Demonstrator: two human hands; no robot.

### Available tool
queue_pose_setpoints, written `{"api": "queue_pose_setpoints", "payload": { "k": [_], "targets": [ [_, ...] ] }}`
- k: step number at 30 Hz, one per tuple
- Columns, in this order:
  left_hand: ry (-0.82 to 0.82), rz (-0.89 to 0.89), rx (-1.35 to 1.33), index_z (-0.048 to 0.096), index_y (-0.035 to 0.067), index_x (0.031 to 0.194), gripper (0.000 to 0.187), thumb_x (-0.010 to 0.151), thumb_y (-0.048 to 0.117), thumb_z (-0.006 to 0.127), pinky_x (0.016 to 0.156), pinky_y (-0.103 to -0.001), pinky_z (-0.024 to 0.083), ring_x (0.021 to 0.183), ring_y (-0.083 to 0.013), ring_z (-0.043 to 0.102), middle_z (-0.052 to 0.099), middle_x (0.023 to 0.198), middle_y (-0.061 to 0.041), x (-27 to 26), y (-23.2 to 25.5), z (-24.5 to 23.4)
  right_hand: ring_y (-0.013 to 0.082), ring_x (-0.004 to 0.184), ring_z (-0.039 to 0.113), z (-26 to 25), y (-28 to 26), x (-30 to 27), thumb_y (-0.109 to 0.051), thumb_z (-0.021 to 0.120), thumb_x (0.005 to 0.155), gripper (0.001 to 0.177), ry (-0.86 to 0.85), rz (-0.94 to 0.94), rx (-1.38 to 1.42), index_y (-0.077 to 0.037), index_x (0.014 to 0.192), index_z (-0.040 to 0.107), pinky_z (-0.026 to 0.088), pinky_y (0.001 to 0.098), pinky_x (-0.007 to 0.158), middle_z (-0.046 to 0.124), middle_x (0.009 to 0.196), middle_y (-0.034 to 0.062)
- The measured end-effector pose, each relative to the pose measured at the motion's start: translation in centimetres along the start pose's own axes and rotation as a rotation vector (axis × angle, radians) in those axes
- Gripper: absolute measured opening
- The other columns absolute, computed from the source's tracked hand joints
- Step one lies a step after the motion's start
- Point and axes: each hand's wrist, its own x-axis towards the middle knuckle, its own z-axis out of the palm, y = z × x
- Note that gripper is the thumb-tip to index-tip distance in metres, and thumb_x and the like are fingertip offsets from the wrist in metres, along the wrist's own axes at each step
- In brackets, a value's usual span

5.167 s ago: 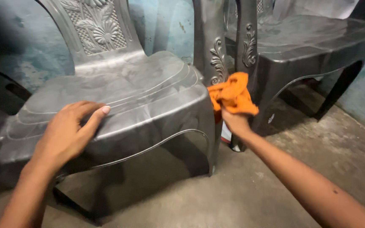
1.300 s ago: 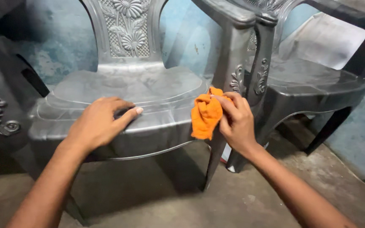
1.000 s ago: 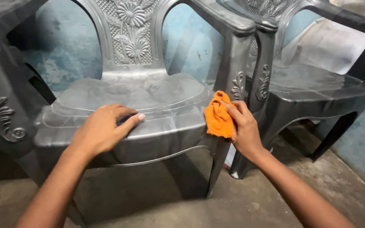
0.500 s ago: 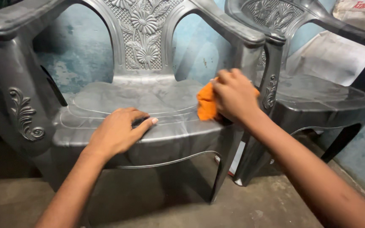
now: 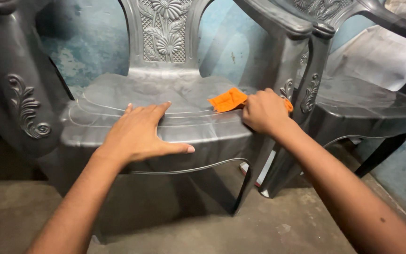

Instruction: The person wipes the seat, armrests, and legs of a grey plastic chair using an orange cloth. The cleaning process involves wiping various surfaces of the chair in a repetitive manner.

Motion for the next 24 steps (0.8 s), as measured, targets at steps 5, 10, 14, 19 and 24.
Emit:
{"api": "queue_pose_setpoints", "payload": {
  "k": [5,10,14,19,24],
  "targets": [
    [0.022,0.020,-0.034,0.046,0.002,0.146,0.129,0.052,0.083,0.077,0.120,-0.056,0.022,0.135,-0.0341,0.049,0.054,0.144,-0.020,-0.1,-0.1,0.0,0.0417,0.083,0.065,-1.3,-0.1,-3.4,-0.020,0.061,0.084,0.022,0.205,0.024,0.118,0.000,0.080,0.071,0.053,0.0529,0.076,0.070,0.083,0.0213],
    [0.049,0.070,-0.043,0.049,-0.001,0.144,0.125,0.054,0.081,0.078,0.118,-0.056,0.025,0.134,-0.0359,0.051,0.056,0.143,-0.022,0.0,-0.4,0.1,0.0426,0.080,0.066,-0.2,1.4,-6.6,-0.020,0.055,0.096,0.025,0.274,0.130,0.273,-0.001,0.087,0.070,0.052,0.0521,0.074,0.070,0.085,0.0218],
    [0.032,0.073,-0.042,0.049,0.001,0.145,0.122,0.056,0.080,0.077,0.119,-0.056,0.024,0.133,-0.0356,0.052,0.056,0.142,-0.022,0.1,-0.4,0.1,0.0374,0.077,0.065,3.0,1.7,-11.3,-0.020,0.056,0.107,0.028,0.226,0.399,0.583,0.003,0.094,0.065,0.049,0.0425,0.066,0.060,0.079,0.0231],
    [0.031,0.079,-0.034,0.048,0.002,0.145,0.120,0.057,0.078,0.077,0.116,-0.057,0.021,0.133,-0.0352,0.049,0.053,0.145,-0.019,0.0,-0.2,0.0,0.0110,0.092,0.065,3.8,-0.9,-13.3,-0.007,0.052,0.094,0.025,0.605,0.240,0.962,0.003,0.117,0.055,0.050,0.0266,0.078,0.067,0.097,0.0093],
    [-0.001,0.058,-0.017,0.049,0.004,0.146,0.120,0.057,0.078,0.076,0.118,-0.054,0.024,0.133,-0.0352,0.050,0.055,0.145,-0.017,0.1,0.0,-0.2,0.0194,0.097,0.064,4.3,1.3,-10.6,0.001,0.066,0.100,0.017,0.738,0.140,0.813,0.004,0.117,0.068,0.051,0.0285,0.087,0.062,0.111,0.0132]
  ]
}}
